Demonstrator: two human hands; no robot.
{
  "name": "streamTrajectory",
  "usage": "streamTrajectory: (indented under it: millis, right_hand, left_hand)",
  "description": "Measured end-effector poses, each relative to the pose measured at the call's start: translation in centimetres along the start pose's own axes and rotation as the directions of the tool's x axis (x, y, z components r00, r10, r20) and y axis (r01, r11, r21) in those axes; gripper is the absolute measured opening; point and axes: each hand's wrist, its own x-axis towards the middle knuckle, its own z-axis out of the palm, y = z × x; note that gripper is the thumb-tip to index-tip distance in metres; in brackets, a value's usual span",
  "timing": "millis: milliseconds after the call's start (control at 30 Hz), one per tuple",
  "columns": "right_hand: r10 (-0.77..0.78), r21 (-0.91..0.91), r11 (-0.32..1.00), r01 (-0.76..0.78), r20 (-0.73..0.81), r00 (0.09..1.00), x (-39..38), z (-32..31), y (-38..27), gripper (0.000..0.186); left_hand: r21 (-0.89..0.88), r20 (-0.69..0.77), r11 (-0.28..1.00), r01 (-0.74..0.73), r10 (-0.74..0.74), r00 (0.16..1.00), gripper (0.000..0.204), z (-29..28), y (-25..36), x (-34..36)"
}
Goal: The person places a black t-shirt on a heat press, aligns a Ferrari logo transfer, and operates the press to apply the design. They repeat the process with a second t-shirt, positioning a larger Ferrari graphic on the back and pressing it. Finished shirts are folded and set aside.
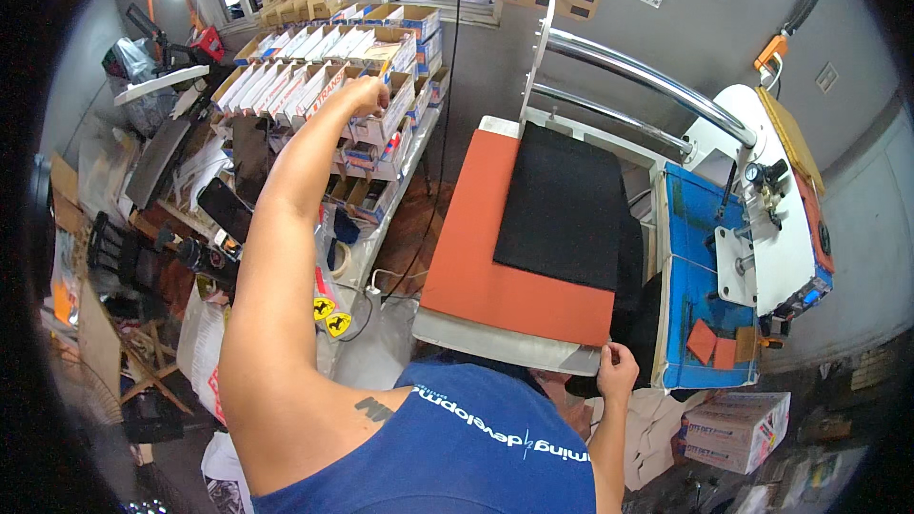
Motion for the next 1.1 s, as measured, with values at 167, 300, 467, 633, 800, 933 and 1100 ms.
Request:
streamTrajectory:
  millis: [167, 300, 467, 633, 800, 933, 1100]
  right_hand:
    - [-0.106, -0.040, 0.994, 0.106, 0.022, 0.994, 0.9, 0.5, -1.8, 0.020]
    - [-0.117, -0.011, 0.993, 0.117, 0.014, 0.993, 1.3, 0.4, -3.0, 0.019]
    - [-0.100, -0.010, 0.995, 0.100, 0.024, 0.995, 0.7, 0.2, -4.0, 0.019]
    - [-0.130, -0.011, 0.991, 0.130, 0.033, 0.991, 0.8, 0.5, -4.9, 0.017]
    - [-0.254, 0.018, 0.967, 0.253, -0.001, 0.967, 1.7, 1.4, -6.9, 0.013]
    - [-0.192, 0.216, 0.960, 0.179, 0.040, 0.981, 2.1, 3.6, -10.8, 0.015]
    - [0.027, 0.612, 0.698, -0.371, 0.496, 0.868, 2.7, 6.2, -15.9, 0.028]
  left_hand:
    - [0.093, 0.114, 0.994, 0.066, -0.077, 0.991, 0.053, 0.6, 1.1, -0.3]
    - [0.001, 0.044, 0.998, 0.068, -0.068, 0.997, 0.043, 0.0, 0.9, -0.3]
    - [-0.270, -0.203, 0.960, -0.071, 0.015, 0.979, 0.032, -1.1, -1.1, -0.1]
    - [-0.487, -0.271, 0.868, -0.094, -0.048, 0.961, 0.037, -1.0, -2.7, 0.7]
    - [-0.600, -0.345, 0.797, -0.069, -0.180, 0.921, 0.033, -2.6, -1.1, -0.7]
    - [-0.693, -0.516, 0.529, -0.490, 0.110, 0.850, 0.017, -1.0, 7.7, -6.6]
    - [-0.551, -0.594, 0.316, -0.772, 0.501, 0.629, 0.019, 8.2, 24.4, -17.4]
